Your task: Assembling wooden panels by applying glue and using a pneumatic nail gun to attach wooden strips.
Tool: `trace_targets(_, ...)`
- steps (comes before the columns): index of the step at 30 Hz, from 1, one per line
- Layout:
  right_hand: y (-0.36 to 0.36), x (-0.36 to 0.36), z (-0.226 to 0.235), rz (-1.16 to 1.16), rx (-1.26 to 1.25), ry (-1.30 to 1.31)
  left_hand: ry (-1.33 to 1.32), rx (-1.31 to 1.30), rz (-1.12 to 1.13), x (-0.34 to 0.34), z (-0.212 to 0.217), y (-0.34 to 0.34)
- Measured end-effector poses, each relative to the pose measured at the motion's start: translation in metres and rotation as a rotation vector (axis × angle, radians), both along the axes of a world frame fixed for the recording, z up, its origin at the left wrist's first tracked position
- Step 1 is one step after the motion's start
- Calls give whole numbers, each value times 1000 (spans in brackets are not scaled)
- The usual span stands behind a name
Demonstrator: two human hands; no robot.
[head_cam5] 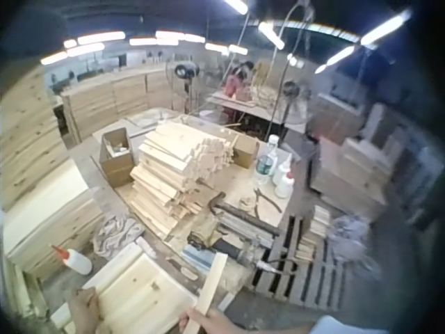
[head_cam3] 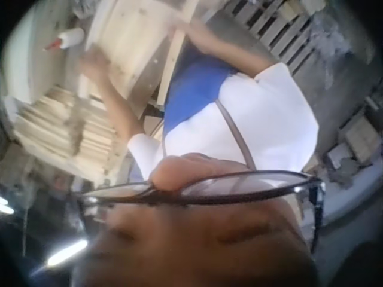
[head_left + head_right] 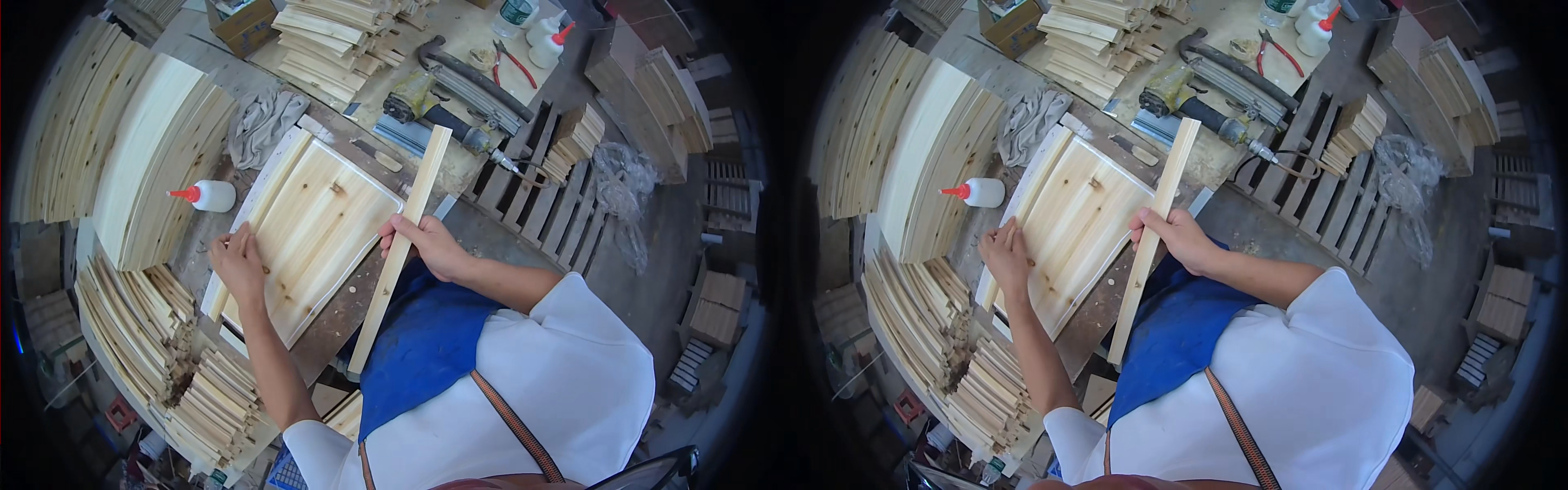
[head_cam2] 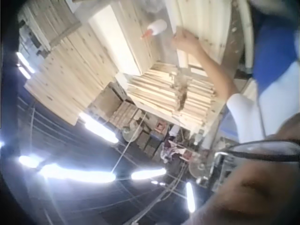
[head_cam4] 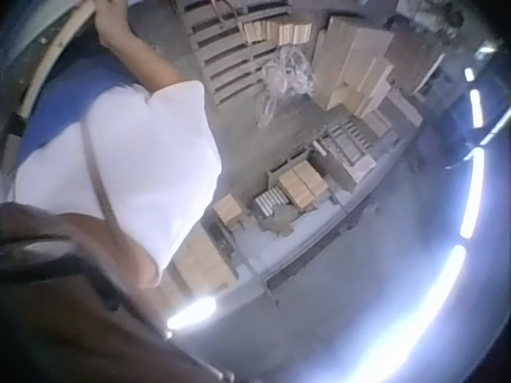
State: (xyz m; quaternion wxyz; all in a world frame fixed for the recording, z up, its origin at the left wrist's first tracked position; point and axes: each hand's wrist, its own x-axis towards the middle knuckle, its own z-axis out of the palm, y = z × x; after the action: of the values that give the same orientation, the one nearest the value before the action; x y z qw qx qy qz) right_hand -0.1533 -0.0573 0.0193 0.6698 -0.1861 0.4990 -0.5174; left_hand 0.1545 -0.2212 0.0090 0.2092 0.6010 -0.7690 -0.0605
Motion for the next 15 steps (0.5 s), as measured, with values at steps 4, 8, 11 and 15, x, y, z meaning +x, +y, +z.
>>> trace_targets(4, -2, 6, -5, 16, 18, -5, 175, 24, -161, -42, 24, 54)
trace_targets(8, 2, 19, -4, 15, 47, -74, 277, 333, -363, -80, 63, 154)
trace_targets(11, 6, 21, -4, 23, 38, -157, 325, 232, -338, -74, 39, 182)
trace_targets(15, 5, 6, -1, 582, 159, 79, 324, 132, -237, -48, 24, 202)
